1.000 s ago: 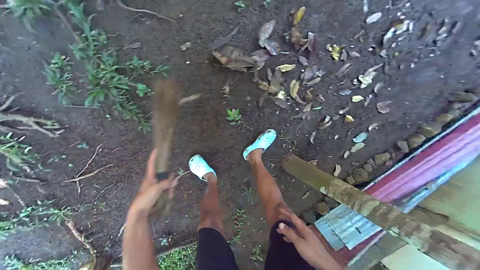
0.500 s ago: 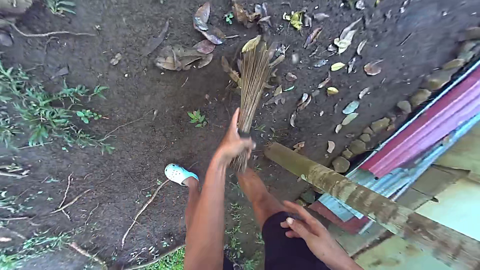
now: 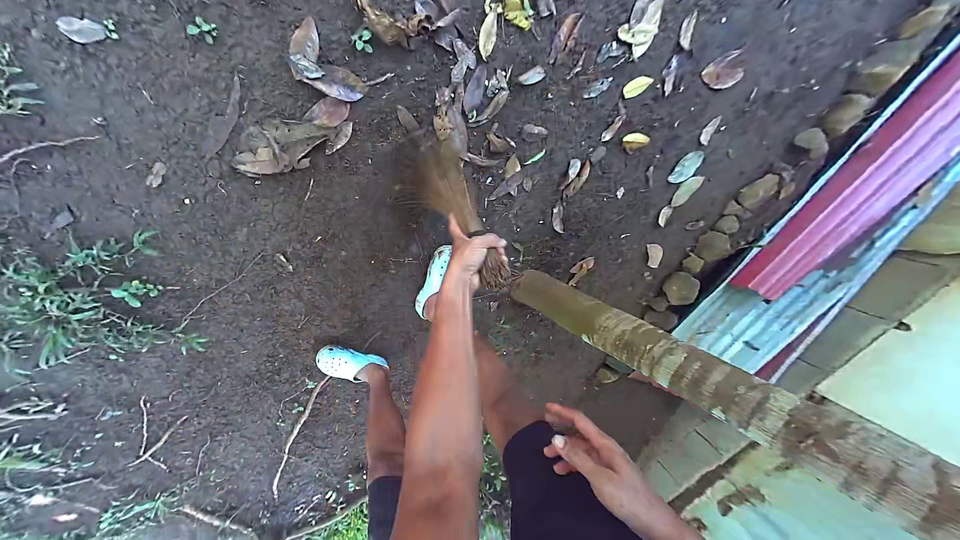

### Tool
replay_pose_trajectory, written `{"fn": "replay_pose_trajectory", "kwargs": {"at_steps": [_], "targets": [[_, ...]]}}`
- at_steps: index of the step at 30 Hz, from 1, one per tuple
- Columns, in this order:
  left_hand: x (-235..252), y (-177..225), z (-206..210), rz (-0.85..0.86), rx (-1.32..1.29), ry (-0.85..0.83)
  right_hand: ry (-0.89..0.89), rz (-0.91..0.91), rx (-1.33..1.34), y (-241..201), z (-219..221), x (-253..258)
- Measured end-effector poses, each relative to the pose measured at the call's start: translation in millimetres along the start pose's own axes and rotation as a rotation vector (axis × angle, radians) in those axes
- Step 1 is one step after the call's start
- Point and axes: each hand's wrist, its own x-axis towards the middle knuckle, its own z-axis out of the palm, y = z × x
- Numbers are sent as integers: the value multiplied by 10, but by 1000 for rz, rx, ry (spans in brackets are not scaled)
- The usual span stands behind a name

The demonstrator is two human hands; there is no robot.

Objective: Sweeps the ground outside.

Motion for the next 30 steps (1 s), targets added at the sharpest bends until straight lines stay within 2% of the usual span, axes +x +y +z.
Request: {"fn": "replay_pose_trajectory", "kwargs": {"at_steps": [2, 4, 6, 7, 9, 10, 12, 13, 14, 16, 18, 20, 21, 22, 23, 24, 26, 28, 30], "targets": [[-374, 65, -69, 40, 148, -145, 30, 4, 34, -57, -114, -21], [-1046, 66, -592, 75, 161, -141, 34, -11, 46, -96, -217, -15], [-1728, 102, -1392, 102, 123, 32, 15, 2, 51, -92, -250, 2], [-1954, 171, -1812, 109, 132, 179, -3, 11, 38, -96, -236, 29], [-1991, 422, -2458, 138, 160, 468, -30, -11, -35, -112, -175, 133], [-1836, 589, -2577, 153, 158, 588, -40, -37, -77, -105, -140, 174], [-1216, 1000, -2321, 150, 106, 713, -48, -84, -117, -112, -90, 238], [-830, 1176, -1997, 124, 95, 697, -39, -104, -122, -126, -83, 257], [-457, 1299, -1586, 98, 111, 610, -23, -110, -122, -148, -88, 267], [87, 1365, -651, 66, 199, 314, 19, -90, -95, -242, -128, 247], [220, 1321, 87, 79, 277, -84, 49, -75, -43, -411, -193, 238], [-69, 1309, 443, 125, 332, -406, 44, -54, 9, -565, -264, 214], [-369, 1344, 433, 144, 355, -470, 37, -47, 19, -618, -293, 189], [-729, 1412, 258, 158, 370, -466, 24, -41, 19, -663, -322, 163], [-1093, 1503, -75, 159, 389, -385, 3, -34, 16, -709, -350, 153], [-1397, 1597, -535, 163, 383, -249, -17, -27, 12, -749, -360, 161], [-1868, 1785, -1641, 183, 338, 126, -45, -22, -21, -791, -333, 215], [-2093, 2017, -2704, 188, 291, 460, -47, -28, -76, -825, -226, 299], [-2045, 2293, -3466, 171, 240, 689, -22, -56, -129, -887, -84, 391]]}}
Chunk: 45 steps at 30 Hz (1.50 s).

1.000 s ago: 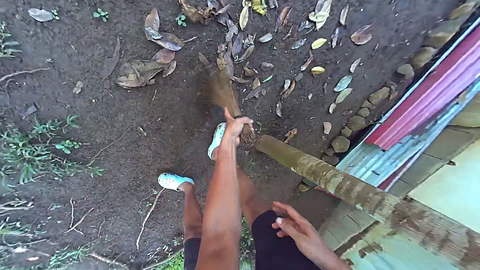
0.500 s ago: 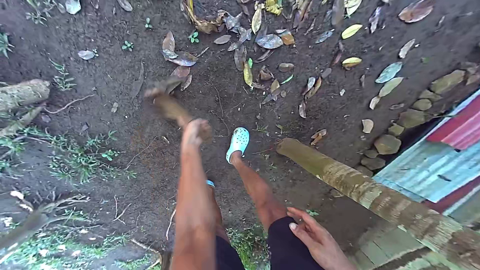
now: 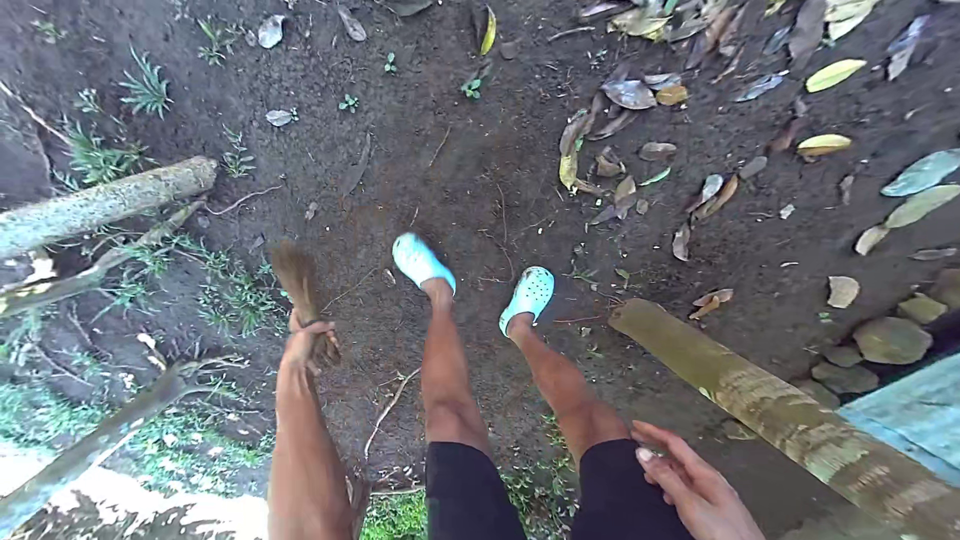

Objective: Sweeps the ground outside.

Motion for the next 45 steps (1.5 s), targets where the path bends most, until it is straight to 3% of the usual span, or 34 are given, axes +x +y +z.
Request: {"fn": "replay_pose_trajectory", "kwargs": {"at_steps": [2, 3, 5, 7, 9, 11, 13, 15, 17, 19, 20, 22, 25, 27, 29, 31, 33, 35, 38, 41, 43, 45], "targets": [[515, 176, -40, -54, -29, 111, 49, -31, -32, -122, 94, 114], [730, 277, 157, -88, -38, 125, 75, -27, -30, -193, 133, 144], [865, 487, 950, -112, -19, 69, 113, 4, 19, -357, 236, 141], [684, 634, 1826, -81, 30, -148, 116, 41, 69, -586, 392, 127], [274, 672, 2130, -1, 121, -512, 85, 50, 73, -811, 594, 67], [-179, 793, 1791, 62, 245, -829, 15, 57, 53, -1054, 780, -14], [-431, 974, 1078, 86, 260, -878, -17, 87, 18, -1283, 916, -30], [-357, 978, 156, 63, 154, -615, -21, 129, -24, -1414, 991, -22], [120, 870, -699, 32, 81, -244, -32, 168, -68, -1502, 1011, 38], [746, 825, -1195, -26, 36, 57, -44, 194, -107, -1645, 1046, 116], [1020, 855, -1226, -78, 9, 153, -48, 195, -118, -1718, 1070, 147], [1381, 997, -862, -187, -18, 197, -55, 198, -130, -1883, 1115, 220], [1092, 1219, -230, -179, 83, -224, -61, 202, -122, -2178, 1165, 244], [609, 1393, -199, -93, 132, -553, -58, 191, -114, -2374, 1165, 186], [329, 1701, -405, -4, 129, -701, -57, 172, -103, -2557, 1151, 175], [433, 2017, -736, 90, 141, -581, -56, 171, -98, -2670, 1125, 138], [919, 2381, -882, 156, 203, -328, -51, 165, -97, -2730, 1110, 127], [1470, 2787, -478, 137, 151, -103, -39, 147, -75, -2768, 1123, 136], [1761, 3122, 1072, 55, -22, -28, -1, 128, -17, -2939, 1178, 66], [1084, 2974, 2701, 65, 62, -356, 57, 55, 67, -3180, 1195, -85], [510, 2978, 3068, 54, 177, -721, 62, -37, 131, -3348, 1153, -152], [85, 3126, 2935, 57, 248, -984, 39, -117, 208, -3498, 1048, -205]]}}
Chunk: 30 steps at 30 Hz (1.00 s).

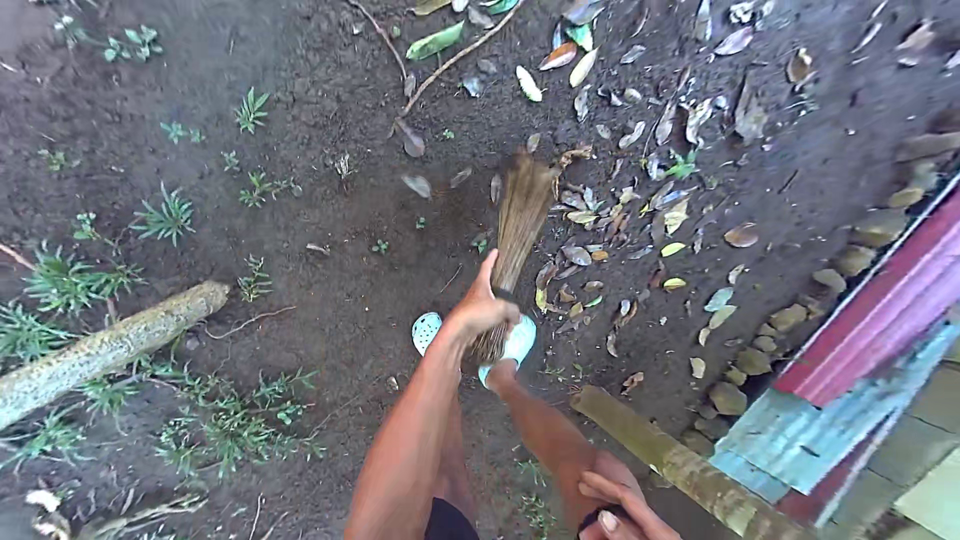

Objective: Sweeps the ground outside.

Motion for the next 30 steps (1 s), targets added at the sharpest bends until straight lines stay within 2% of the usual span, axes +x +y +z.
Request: {"fn": "replay_pose_trajectory", "kwargs": {"at_steps": [1, 2, 5, 7, 9, 10, 12, 14, 16, 18, 20, 21, 22, 25, 27, 28, 30], "targets": [[-274, 64, -44, 26, 4, -27, -8, -19, 44, -47, -37, 3], [-584, 83, -196, 55, -15, 15, -15, -23, 84, -57, -65, 22], [-1367, -93, -1069, 34, -84, 409, -12, 9, 179, 46, -60, 187], [-1556, -340, -1704, -26, -115, 703, -19, 46, 209, 92, 18, 323], [-1342, -466, -1958, -75, -220, 901, -53, 57, 222, 72, 102, 433], [-1082, -438, -1865, -122, -276, 954, -70, 53, 218, 53, 118, 436], [-277, -177, -1259, -216, -328, 898, -58, 14, 195, 0, 62, 416], [575, 86, -379, -192, -337, 760, -11, -24, 219, -71, -76, 365], [1136, 390, 328, -95, -242, 484, 33, 0, 266, -169, -289, 406], [1142, 694, 779, -27, -87, 193, 91, 47, 280, -251, -523, 430], [740, 962, 822, -25, 30, 14, 120, 69, 289, -337, -782, 498], [497, 1020, 681, -43, 33, 28, 122, 73, 301, -359, -882, 520], [234, 1043, 453, -44, 14, 115, 115, 76, 317, -386, -957, 545], [-163, 1067, -450, -42, -36, 534, 73, 93, 330, -510, -1058, 687], [120, 1141, -771, -70, -50, 766, 98, 69, 276, -567, -1058, 789], [412, 1225, -750, -101, -60, 835, 125, 50, 257, -592, -1058, 830], [1154, 1429, -346, -160, -101, 852, 159, 30, 257, -678, -1117, 886]]}}
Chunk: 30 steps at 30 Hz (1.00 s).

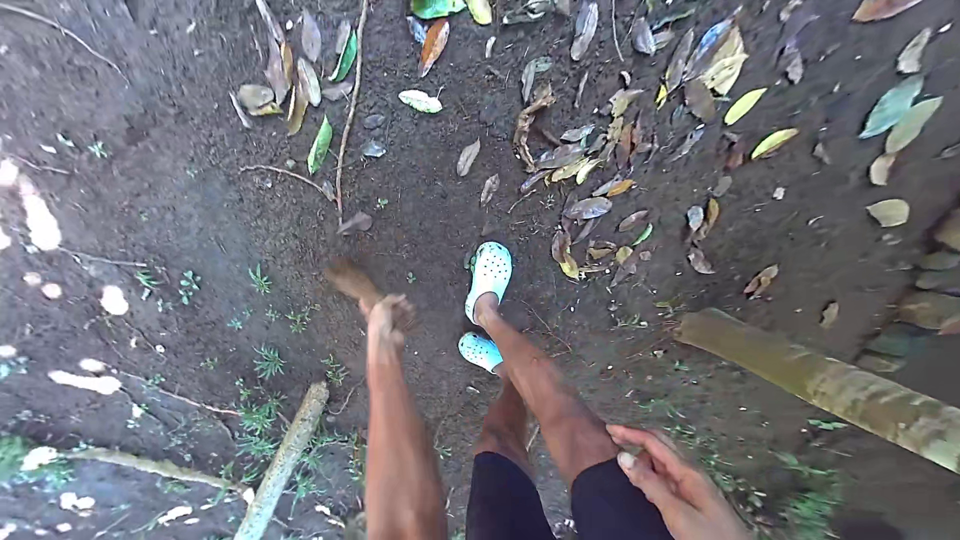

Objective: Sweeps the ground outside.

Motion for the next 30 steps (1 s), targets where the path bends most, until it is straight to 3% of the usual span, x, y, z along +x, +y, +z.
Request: {"fn": "replay_pose_trajectory", "kwargs": {"at_steps": [2, 4, 6, 8, 10, 12, 14, 15, 17, 19, 21, 23, 25, 26, 28, 30], "targets": [[-56, 161, 917, 12, 43, -172, 12, 16, 51, -143, -77, 58], [-297, 281, 1407, 70, 212, -452, 14, 43, 114, -261, -157, 59], [-638, 504, 1370, 148, 381, -720, 9, 47, 155, -373, -200, 62], [-1005, 810, 938, 169, 432, -808, -15, 55, 181, -476, -214, 46], [-1143, 1118, 224, 177, 374, -662, -35, 58, 211, -542, -173, 14], [-916, 1394, -496, 188, 325, -427, -35, 57, 212, -581, -77, 13], [-481, 1630, -854, 170, 272, -219, -12, 55, 196, -635, 57, 43], [-253, 1738, -820, 154, 230, -143, -3, 55, 194, -682, 122, 73], [118, 1944, -266, 91, 168, -58, 19, 57, 211, -820, 230, 158], [282, 2052, 656, 32, 177, -133, 58, 75, 257, -1011, 303, 246], [239, 2095, 1530, 61, 214, -323, 96, 113, 335, -1223, 425, 325], [-13, 2136, 1711, 108, 292, -597, 105, 163, 373, -1423, 586, 309], [-338, 2412, 1379, 131, 422, -801, 88, 181, 398, -1649, 741, 351], [-488, 2571, 1046, 119, 459, -823, 62, 196, 412, -1770, 811, 339], [-600, 2902, 224, 109, 417, -716, 16, 214, 448, -1998, 972, 316], [-378, 3233, -539, 113, 355, -486, -25, 227, 453, -2197, 1128, 340]]}}
